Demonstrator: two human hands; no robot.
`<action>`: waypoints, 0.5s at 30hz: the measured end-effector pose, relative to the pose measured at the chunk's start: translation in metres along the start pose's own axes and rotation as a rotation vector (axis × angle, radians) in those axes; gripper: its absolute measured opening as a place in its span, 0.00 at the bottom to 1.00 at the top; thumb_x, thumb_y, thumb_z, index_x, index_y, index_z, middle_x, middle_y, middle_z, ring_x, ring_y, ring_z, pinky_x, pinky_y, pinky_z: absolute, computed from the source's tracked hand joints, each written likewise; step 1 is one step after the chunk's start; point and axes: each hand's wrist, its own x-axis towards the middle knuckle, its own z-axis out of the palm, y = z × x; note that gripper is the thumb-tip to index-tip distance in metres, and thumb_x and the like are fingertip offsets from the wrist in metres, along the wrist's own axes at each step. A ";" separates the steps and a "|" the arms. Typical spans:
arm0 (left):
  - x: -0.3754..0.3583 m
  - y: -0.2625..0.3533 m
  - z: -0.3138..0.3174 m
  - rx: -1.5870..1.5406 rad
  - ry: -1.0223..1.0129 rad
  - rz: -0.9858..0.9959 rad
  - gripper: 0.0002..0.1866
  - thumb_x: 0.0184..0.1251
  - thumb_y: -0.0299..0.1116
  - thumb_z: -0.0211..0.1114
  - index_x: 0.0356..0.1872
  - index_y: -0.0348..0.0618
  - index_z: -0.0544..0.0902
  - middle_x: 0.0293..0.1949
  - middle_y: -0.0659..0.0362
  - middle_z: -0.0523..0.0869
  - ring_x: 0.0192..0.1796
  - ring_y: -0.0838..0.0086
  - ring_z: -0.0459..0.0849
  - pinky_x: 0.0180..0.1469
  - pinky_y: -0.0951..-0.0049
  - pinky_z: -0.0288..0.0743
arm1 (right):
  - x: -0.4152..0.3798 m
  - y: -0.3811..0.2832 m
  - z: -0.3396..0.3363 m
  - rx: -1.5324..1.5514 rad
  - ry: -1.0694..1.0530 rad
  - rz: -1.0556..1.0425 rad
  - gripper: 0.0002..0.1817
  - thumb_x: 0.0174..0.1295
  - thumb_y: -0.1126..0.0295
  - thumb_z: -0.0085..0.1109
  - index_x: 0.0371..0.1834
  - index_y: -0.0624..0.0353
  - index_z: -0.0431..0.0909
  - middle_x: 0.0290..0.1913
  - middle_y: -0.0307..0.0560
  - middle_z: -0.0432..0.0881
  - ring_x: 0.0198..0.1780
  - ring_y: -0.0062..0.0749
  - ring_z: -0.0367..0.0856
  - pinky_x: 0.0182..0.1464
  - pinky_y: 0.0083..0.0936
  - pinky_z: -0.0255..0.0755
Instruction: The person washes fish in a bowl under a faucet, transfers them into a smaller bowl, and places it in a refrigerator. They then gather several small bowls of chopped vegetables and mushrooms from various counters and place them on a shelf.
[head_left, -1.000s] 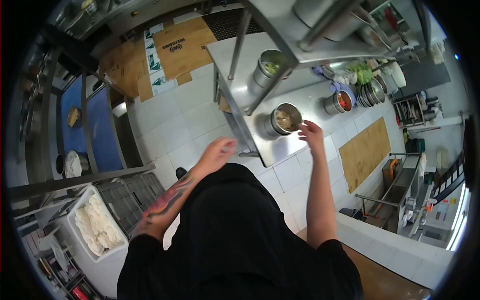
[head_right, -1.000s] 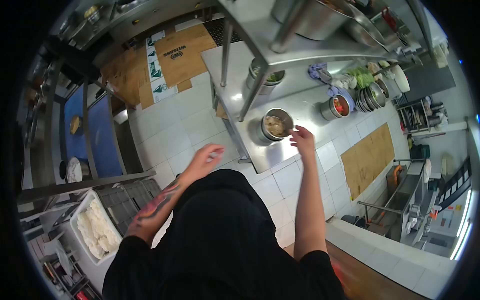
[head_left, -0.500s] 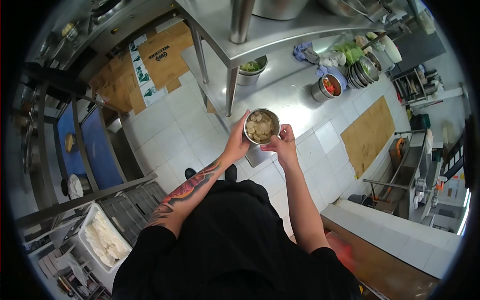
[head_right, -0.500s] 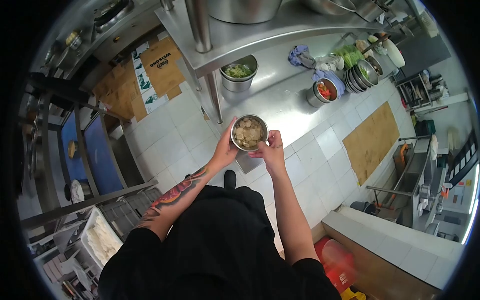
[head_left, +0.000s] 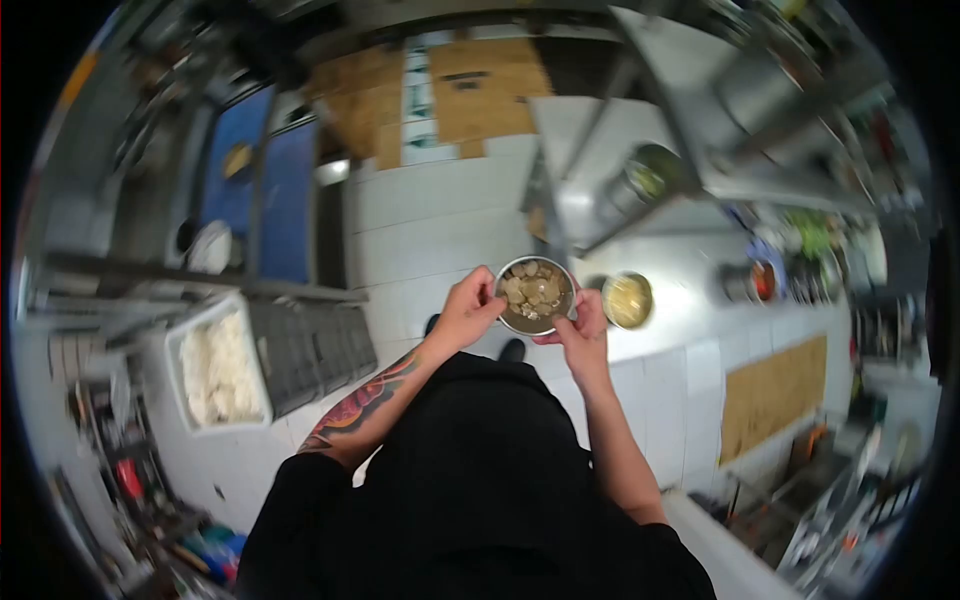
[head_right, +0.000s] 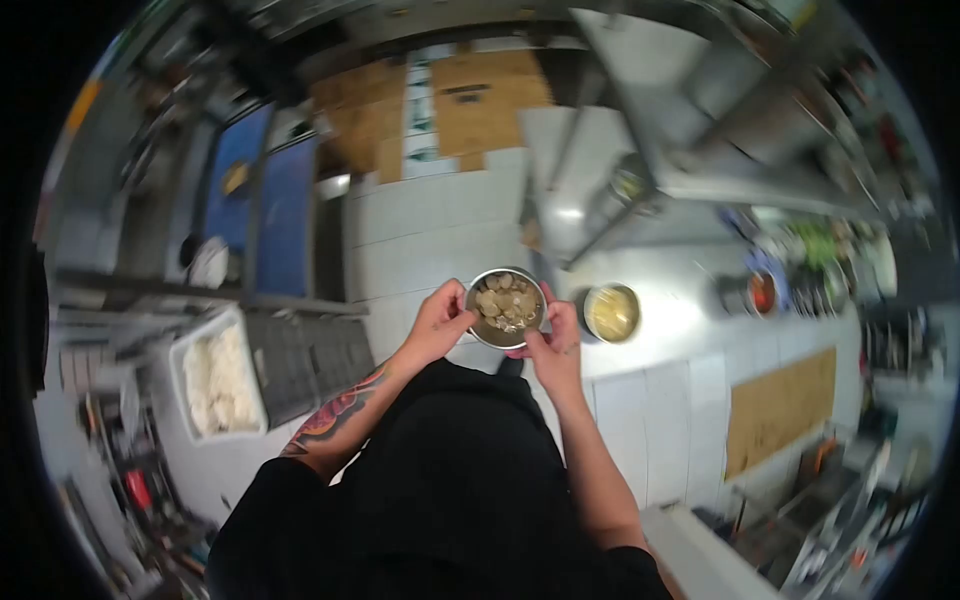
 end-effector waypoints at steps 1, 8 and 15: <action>-0.010 -0.001 -0.024 0.021 0.082 -0.003 0.14 0.62 0.23 0.65 0.30 0.43 0.65 0.25 0.67 0.68 0.26 0.84 0.66 0.27 0.78 0.66 | 0.008 0.007 0.019 0.008 -0.086 0.057 0.16 0.62 0.87 0.51 0.49 0.59 0.62 0.76 0.60 0.59 0.51 0.45 0.85 0.39 0.32 0.90; -0.170 0.019 -0.249 -0.143 0.604 -0.250 0.10 0.59 0.24 0.66 0.42 0.41 0.82 0.34 0.65 0.84 0.35 0.83 0.80 0.36 0.79 0.73 | 0.044 0.036 0.095 -0.480 -0.516 0.274 0.14 0.74 0.68 0.55 0.59 0.59 0.74 0.58 0.48 0.82 0.45 0.33 0.88 0.44 0.24 0.81; -0.268 -0.006 -0.461 -0.368 1.308 -0.081 0.07 0.63 0.21 0.59 0.31 0.44 0.69 0.27 0.59 0.79 0.27 0.74 0.81 0.45 0.59 0.88 | 0.052 0.082 0.136 -0.691 -0.461 0.359 0.13 0.73 0.66 0.56 0.54 0.61 0.79 0.52 0.42 0.85 0.43 0.29 0.87 0.45 0.23 0.78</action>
